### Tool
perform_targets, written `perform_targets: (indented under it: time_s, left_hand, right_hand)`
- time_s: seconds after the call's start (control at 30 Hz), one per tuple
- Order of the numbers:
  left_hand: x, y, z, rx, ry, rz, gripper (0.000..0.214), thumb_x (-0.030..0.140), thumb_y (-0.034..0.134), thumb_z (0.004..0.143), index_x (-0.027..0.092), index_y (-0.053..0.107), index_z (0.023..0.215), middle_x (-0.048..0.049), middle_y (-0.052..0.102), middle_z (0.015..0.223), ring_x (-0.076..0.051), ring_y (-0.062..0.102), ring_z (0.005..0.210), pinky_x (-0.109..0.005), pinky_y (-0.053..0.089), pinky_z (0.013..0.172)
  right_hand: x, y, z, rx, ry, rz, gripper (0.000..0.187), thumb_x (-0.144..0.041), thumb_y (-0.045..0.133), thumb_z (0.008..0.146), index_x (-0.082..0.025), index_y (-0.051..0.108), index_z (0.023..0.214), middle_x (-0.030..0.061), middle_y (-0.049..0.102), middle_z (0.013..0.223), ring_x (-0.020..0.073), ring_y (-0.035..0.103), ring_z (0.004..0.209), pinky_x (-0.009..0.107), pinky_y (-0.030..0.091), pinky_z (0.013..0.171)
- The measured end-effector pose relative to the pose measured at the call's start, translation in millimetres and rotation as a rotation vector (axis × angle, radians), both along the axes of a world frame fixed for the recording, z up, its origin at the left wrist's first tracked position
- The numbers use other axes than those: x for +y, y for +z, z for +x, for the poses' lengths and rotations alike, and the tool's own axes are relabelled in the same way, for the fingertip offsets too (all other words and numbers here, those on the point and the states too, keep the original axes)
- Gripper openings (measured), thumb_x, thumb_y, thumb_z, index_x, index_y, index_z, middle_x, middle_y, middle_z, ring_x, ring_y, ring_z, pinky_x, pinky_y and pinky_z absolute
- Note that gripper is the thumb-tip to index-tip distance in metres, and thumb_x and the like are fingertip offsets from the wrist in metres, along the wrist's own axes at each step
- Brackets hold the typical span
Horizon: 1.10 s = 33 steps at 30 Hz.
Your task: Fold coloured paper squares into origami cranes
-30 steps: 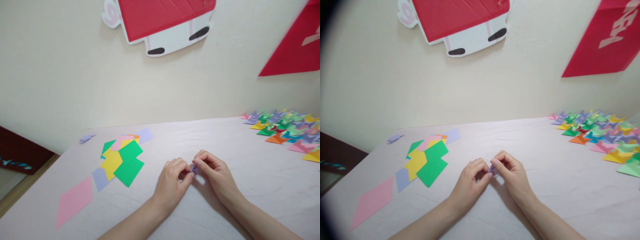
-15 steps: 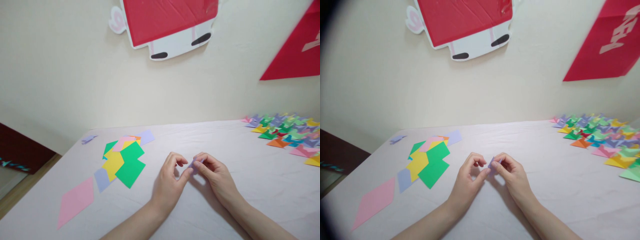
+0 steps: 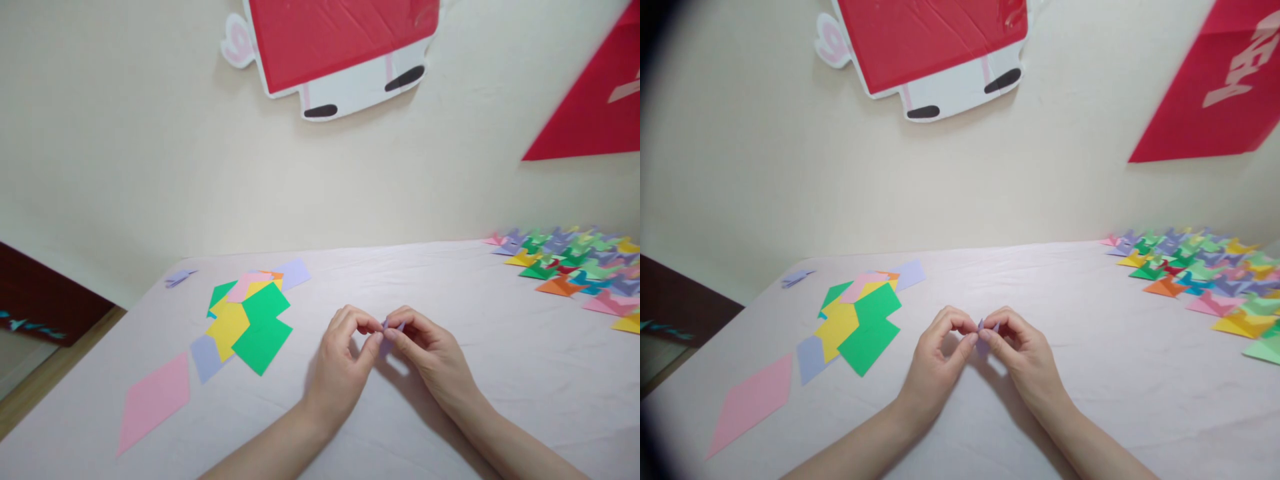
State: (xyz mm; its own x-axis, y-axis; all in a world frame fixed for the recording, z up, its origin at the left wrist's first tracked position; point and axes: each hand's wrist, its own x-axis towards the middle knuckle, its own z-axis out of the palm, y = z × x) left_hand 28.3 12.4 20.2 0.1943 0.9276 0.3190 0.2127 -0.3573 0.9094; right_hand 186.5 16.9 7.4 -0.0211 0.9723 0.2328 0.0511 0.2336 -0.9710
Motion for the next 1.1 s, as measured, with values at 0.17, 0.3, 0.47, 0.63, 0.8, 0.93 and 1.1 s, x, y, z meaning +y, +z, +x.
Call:
perform_targets:
  time_s: [0.17,0.3,0.47,0.63,0.8,0.93,1.1]
  left_hand:
    - [-2.3,1.0,-0.3,-0.008,0.02,-0.026,0.009,0.025,0.062,0.089,0.02,0.058,0.083,-0.0011,0.06,0.087,-0.017,0.056,0.086,-0.028,0.043,0.08]
    - [-2.4,1.1,-0.7,0.013,0.062,-0.027,0.017,0.029,0.065,0.088,0.02,0.056,0.077,-0.0001,0.059,0.081,-0.017,0.056,0.081,-0.028,0.042,0.077]
    - [-1.6,1.1,-0.3,0.024,0.092,-0.031,0.019,0.025,0.058,0.089,0.02,0.055,0.072,0.0007,0.058,0.075,-0.016,0.055,0.077,-0.027,0.041,0.074]
    - [-0.4,-2.1,1.0,-0.007,0.077,-0.152,0.016,0.026,0.058,0.088,0.02,0.058,0.073,0.0007,0.059,0.076,-0.016,0.054,0.075,-0.026,0.042,0.072]
    - [0.0,-2.1,3.3,-0.114,0.032,-0.337,0.019,0.034,0.057,0.086,0.018,0.061,0.075,0.0008,0.06,0.073,-0.016,0.052,0.071,-0.027,0.041,0.069]
    - [1.7,1.9,3.9,-0.203,-0.002,-0.44,0.022,0.038,0.062,0.081,0.018,0.063,0.073,0.0009,0.059,0.07,-0.014,0.05,0.068,-0.026,0.038,0.067]
    - [5.3,6.5,1.8,-0.336,-0.082,-0.655,0.029,0.044,0.071,0.073,0.016,0.063,0.074,0.0015,0.053,0.066,-0.011,0.043,0.06,-0.024,0.033,0.059]
  right_hand:
    - [-3.0,4.8,2.6,-0.203,0.008,0.18,0.009,-0.028,0.064,0.087,-0.024,0.068,0.08,0.0014,0.064,0.076,0.0165,0.058,0.071,0.027,0.047,0.066]
    - [-4.2,8.0,3.9,-0.383,0.03,0.336,0.011,-0.023,0.059,0.09,-0.025,0.068,0.084,0.0027,0.064,0.077,0.018,0.06,0.074,0.028,0.048,0.066]
    - [-2.9,7.0,5.3,-0.517,-0.039,0.467,0.013,-0.019,0.058,0.089,-0.026,0.069,0.087,0.0033,0.063,0.08,0.0191,0.058,0.077,0.03,0.048,0.068]
    - [-2.1,5.6,7.1,-0.544,-0.074,0.514,0.014,-0.016,0.059,0.089,-0.026,0.069,0.09,0.0036,0.063,0.082,0.0194,0.056,0.08,0.031,0.047,0.069]
    - [-1.6,4.6,8.3,-0.577,-0.074,0.525,0.014,-0.017,0.059,0.089,-0.026,0.07,0.089,0.0039,0.064,0.082,0.0203,0.054,0.08,0.033,0.045,0.07]
    - [-1.1,4.4,8.8,-0.582,-0.076,0.521,0.012,-0.018,0.059,0.088,-0.025,0.069,0.088,0.0041,0.064,0.082,0.021,0.054,0.081,0.034,0.045,0.071]
    - [-0.8,4.8,9.7,-0.549,-0.077,0.526,0.013,-0.015,0.059,0.087,-0.024,0.069,0.087,0.0037,0.063,0.082,0.0202,0.056,0.081,0.033,0.045,0.071]
